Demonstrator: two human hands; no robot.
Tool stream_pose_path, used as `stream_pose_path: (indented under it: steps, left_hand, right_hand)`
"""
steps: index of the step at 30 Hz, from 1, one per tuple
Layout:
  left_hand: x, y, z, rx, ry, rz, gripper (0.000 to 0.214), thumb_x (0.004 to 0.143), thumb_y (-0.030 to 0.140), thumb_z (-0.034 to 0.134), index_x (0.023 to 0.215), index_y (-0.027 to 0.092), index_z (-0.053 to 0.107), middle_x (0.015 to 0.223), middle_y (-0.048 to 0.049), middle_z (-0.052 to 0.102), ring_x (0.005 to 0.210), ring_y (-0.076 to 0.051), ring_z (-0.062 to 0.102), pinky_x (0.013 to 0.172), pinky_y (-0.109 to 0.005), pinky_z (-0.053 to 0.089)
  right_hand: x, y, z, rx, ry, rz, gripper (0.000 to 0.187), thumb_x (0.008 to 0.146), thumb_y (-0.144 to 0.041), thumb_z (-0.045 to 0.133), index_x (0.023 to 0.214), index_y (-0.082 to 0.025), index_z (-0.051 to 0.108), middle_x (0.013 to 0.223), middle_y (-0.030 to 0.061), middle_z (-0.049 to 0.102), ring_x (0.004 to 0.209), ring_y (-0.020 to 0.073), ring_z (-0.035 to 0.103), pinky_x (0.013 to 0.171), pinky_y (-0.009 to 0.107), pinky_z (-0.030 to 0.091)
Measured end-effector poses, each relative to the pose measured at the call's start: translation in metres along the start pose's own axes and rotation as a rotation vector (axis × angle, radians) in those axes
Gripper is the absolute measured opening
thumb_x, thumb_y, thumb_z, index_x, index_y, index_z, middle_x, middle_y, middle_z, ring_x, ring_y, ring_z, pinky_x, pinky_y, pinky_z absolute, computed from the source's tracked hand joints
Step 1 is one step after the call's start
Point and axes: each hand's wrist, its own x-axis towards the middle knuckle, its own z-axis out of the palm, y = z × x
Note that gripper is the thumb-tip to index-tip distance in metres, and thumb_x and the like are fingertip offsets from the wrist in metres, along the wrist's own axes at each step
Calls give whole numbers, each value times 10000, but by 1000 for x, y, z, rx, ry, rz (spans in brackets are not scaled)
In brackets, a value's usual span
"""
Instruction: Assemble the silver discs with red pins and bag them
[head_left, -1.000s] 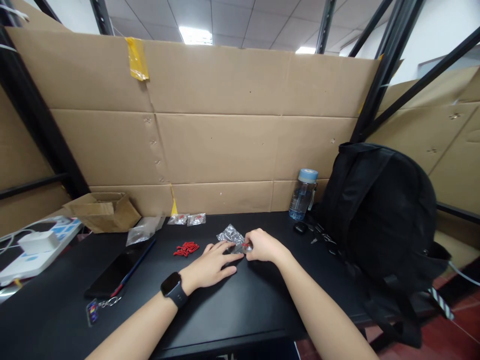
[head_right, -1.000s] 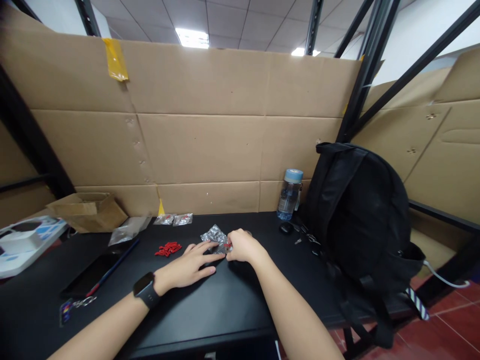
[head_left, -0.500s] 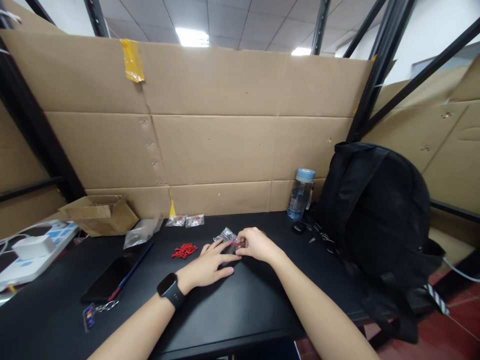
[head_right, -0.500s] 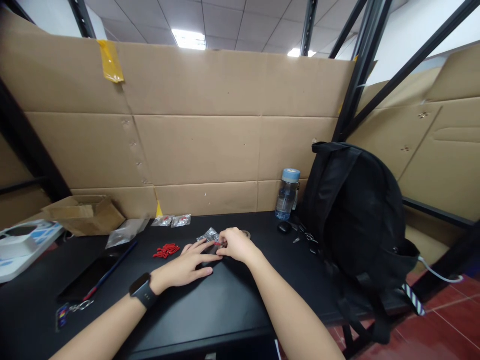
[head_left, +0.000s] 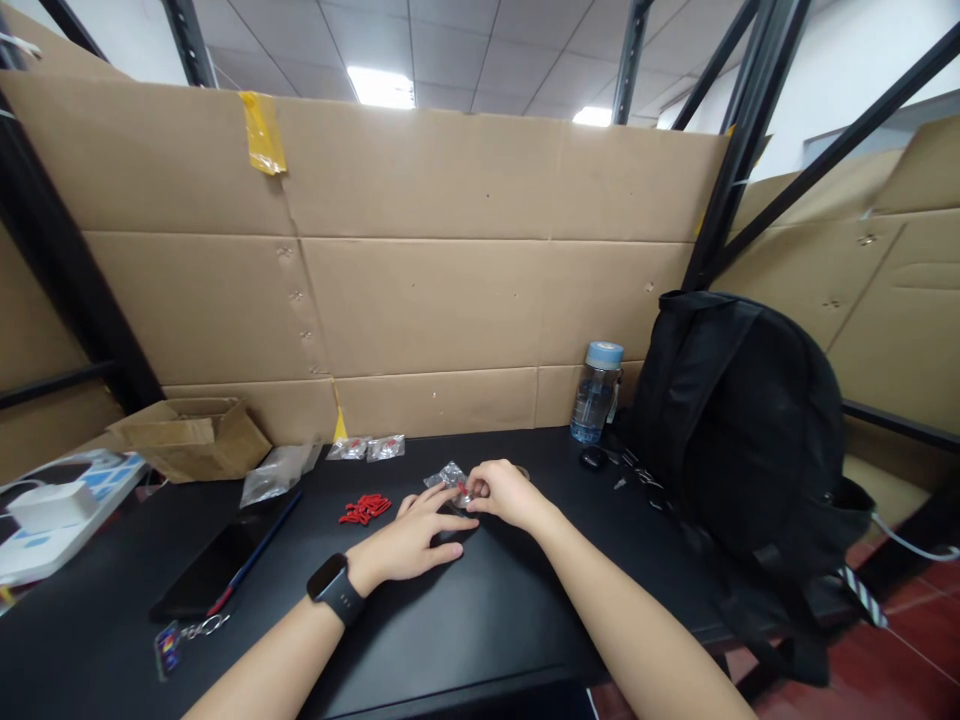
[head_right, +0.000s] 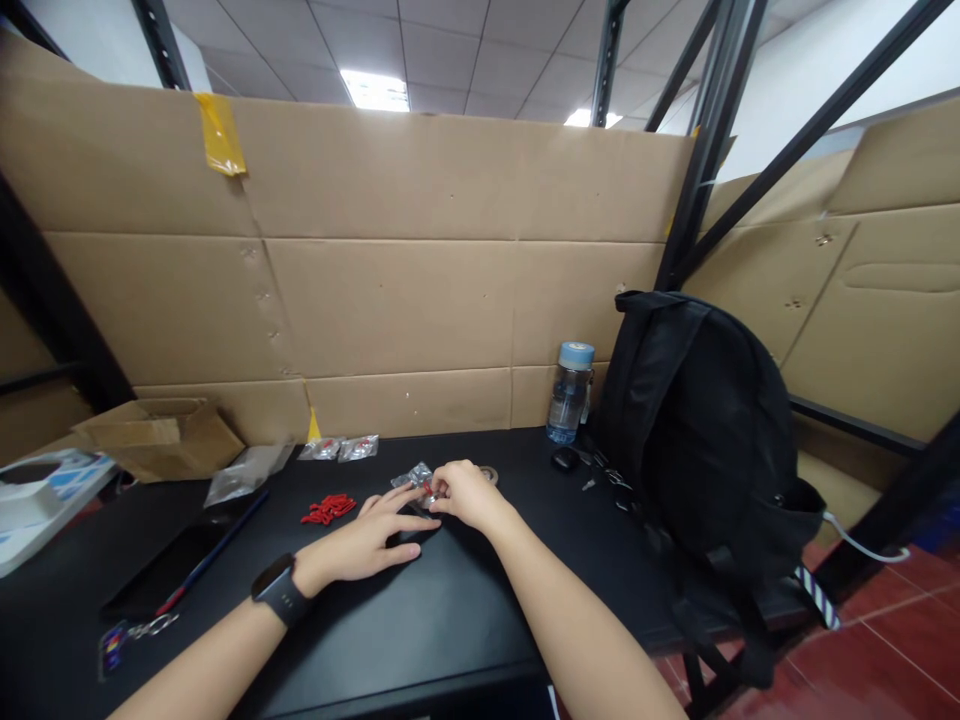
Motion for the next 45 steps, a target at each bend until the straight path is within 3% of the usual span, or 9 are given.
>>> stream_pose_path:
  steps: [7, 16, 26, 29, 33, 36, 38, 41, 45]
  left_hand:
    - [-1, -1, 0, 3, -1, -11, 434, 990, 443, 503, 1423, 473, 510, 1668, -40, 209, 1518, -387, 180, 1141, -693, 206]
    - [-1, 0, -2, -1, 19, 8, 413, 984, 402, 525, 1388, 484, 548, 1677, 2, 173, 1524, -384, 158, 1151, -671, 226]
    - [-4, 8, -14, 4, 5, 21, 405, 921, 280, 582, 1280, 456, 647, 1639, 6, 283, 1500, -351, 239, 1157, -606, 239]
    - [-7, 4, -20, 13, 103, 56, 428, 836, 113, 540, 1130, 369, 716, 1529, 1, 441, 1427, -293, 368, 1147, -500, 288]
    - [-7, -10, -24, 18, 316, 12, 505, 701, 9, 459, 1095, 272, 634, 1261, -35, 611, 1234, -221, 518, 1028, -379, 381]
    - [-3, -18, -20, 54, 415, -45, 478, 723, 39, 516, 1130, 274, 601, 1198, -32, 632, 1175, -235, 537, 976, -373, 371]
    - [1, -21, -15, 67, 432, -57, 394, 763, 78, 573, 1097, 284, 617, 1166, -21, 650, 1146, -237, 550, 952, -367, 358]
    - [6, -20, -9, 66, 433, -70, 236, 812, 149, 638, 1003, 287, 648, 1097, 1, 679, 1094, -228, 572, 922, -355, 343]
    - [8, -19, -7, 52, 469, -113, 39, 873, 244, 634, 892, 260, 665, 1012, -6, 702, 1039, -224, 591, 900, -352, 343]
  right_hand:
    - [0, 1, 3, -10, 2, -34, 174, 773, -105, 779, 912, -195, 727, 868, 4, 706, 795, 132, 663, 728, 208, 451]
    - [0, -13, 3, -360, 59, 90, 306, 811, -402, 794, 1060, -265, 680, 1083, 27, 654, 1028, 212, 616, 840, 306, 429]
    - [12, -9, 21, -405, 160, 129, 244, 921, -311, 628, 1155, -245, 641, 1135, 61, 645, 1054, 232, 610, 885, 346, 407]
    - [11, -6, 19, -294, 153, 109, 267, 902, -364, 650, 1136, -235, 645, 1120, 65, 649, 1054, 237, 600, 883, 354, 392]
    - [5, 5, 7, -74, 106, 1, 336, 935, -415, 613, 1241, -279, 588, 1118, 39, 668, 1077, 227, 586, 916, 383, 355]
    - [2, 15, 2, -50, 102, -21, 247, 999, -198, 464, 1151, -285, 638, 1147, 34, 668, 1097, 210, 572, 918, 382, 332]
    - [3, 19, 4, -64, 95, -41, 248, 923, -126, 566, 1095, -276, 663, 1160, 30, 660, 1109, 215, 564, 925, 378, 320]
    - [4, 19, 11, -60, 76, -73, 231, 825, -187, 745, 1032, -273, 686, 1129, 16, 662, 1091, 220, 570, 927, 374, 310]
    - [6, 14, 16, -57, 85, -58, 27, 864, -240, 730, 868, -249, 705, 1045, -3, 680, 1035, 204, 579, 917, 371, 299]
